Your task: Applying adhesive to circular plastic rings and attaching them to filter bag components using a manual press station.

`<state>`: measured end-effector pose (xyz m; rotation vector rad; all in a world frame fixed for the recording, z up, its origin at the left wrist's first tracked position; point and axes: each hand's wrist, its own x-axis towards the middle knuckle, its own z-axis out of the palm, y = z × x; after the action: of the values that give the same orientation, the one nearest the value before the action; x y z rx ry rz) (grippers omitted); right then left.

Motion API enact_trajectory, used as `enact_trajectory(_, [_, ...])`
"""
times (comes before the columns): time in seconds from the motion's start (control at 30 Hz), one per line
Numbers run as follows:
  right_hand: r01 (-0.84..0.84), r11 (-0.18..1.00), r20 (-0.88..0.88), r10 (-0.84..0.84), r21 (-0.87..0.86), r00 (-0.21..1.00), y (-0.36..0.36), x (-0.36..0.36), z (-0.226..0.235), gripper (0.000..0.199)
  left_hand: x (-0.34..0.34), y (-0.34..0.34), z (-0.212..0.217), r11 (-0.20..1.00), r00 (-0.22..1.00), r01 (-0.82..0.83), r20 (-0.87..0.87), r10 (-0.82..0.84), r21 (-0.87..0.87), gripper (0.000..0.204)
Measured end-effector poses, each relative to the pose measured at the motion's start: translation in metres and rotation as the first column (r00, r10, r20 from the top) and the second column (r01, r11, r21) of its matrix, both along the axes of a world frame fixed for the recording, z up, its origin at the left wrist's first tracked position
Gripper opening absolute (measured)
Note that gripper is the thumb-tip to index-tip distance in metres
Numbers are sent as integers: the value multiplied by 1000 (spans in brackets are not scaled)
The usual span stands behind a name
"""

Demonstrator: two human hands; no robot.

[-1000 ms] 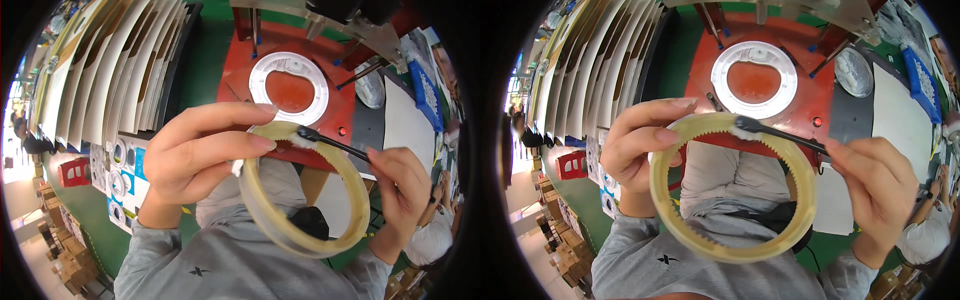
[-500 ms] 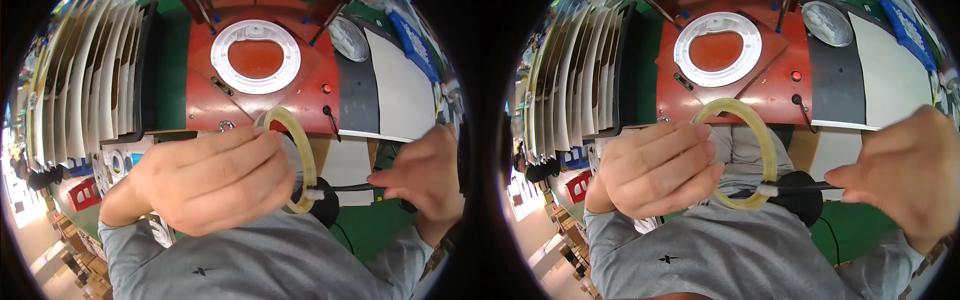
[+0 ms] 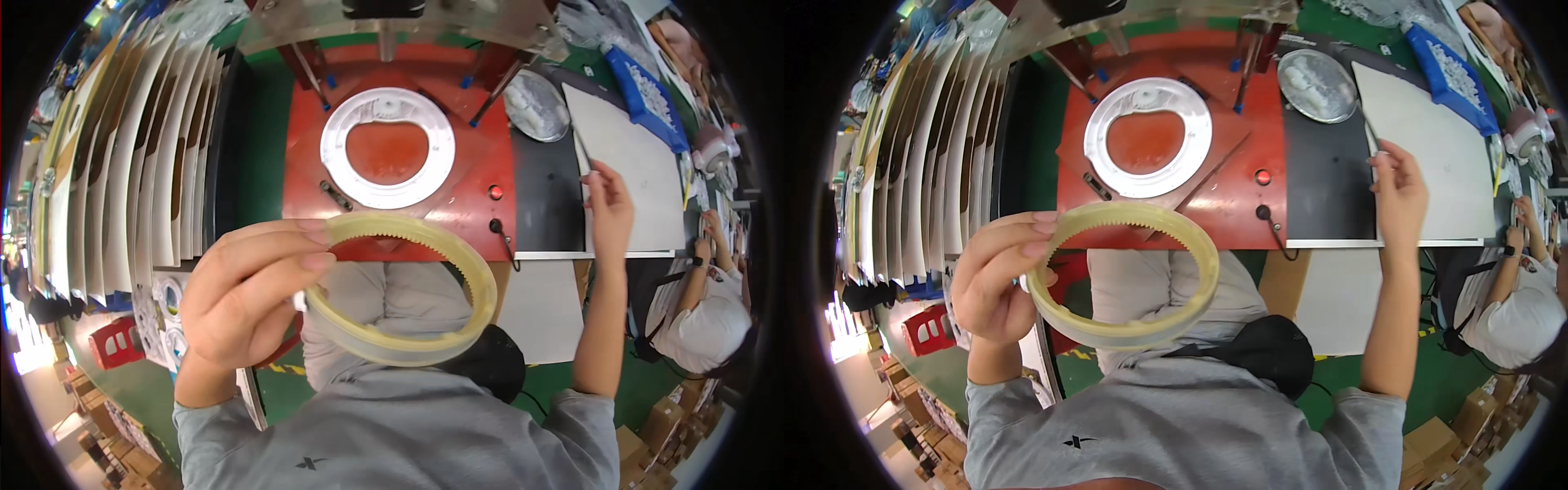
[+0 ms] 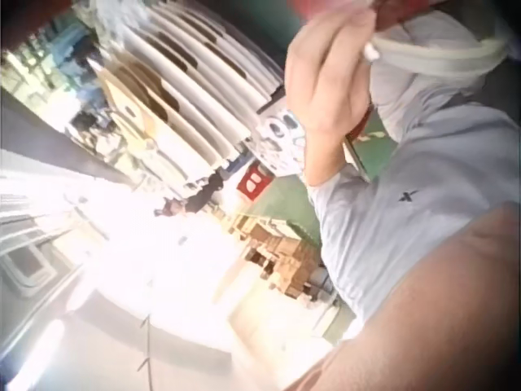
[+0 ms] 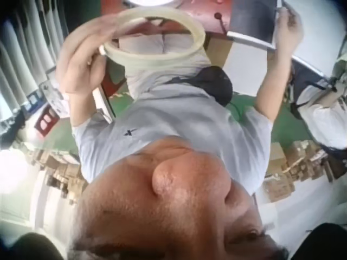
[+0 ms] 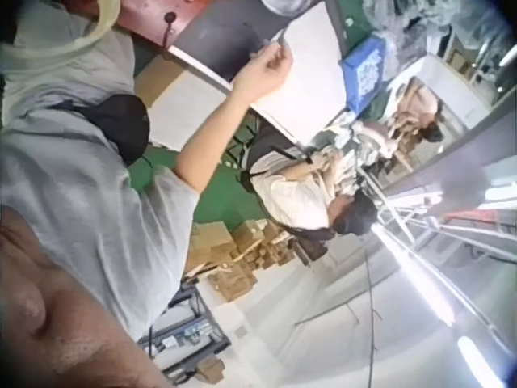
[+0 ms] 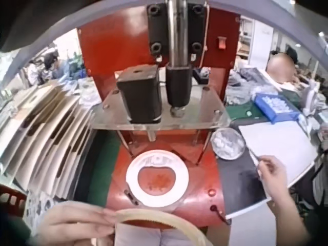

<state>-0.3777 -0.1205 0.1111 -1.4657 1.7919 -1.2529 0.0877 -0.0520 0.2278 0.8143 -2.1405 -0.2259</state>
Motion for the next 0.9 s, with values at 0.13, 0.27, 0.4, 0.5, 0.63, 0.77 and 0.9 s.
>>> enact_trajectory(0.13, [59,993,-289,-87,-104,953,-9,6,-25,29,-5,-1,-5,997,996,-39,-82,44,62,37])
enact_trajectory(0.27, [6,968,-518,-140,-252,844,-4,32,-4,19,1,2,-10,989,989,-95,-100,107,117,38])
enact_trajectory(0.4, [-52,914,-422,-135,-403,896,12,74,38,10,-4,0,-14,918,956,-191,-145,254,347,32])
enact_trajectory(0.5, [-196,839,-307,36,-508,951,30,125,70,13,-19,-7,-33,804,851,-74,-383,359,589,28])
enact_trajectory(0.63, [-631,626,-549,359,-459,755,37,189,95,29,-45,-19,-47,700,730,-2,-478,489,714,25])
enact_trajectory(0.77, [-672,658,-481,493,-339,725,24,228,89,35,-62,-28,-54,725,608,-7,-573,550,689,14])
enact_trajectory(0.9, [-709,658,-603,466,-252,647,8,233,91,28,-66,-41,-56,713,612,-157,-499,613,683,19])
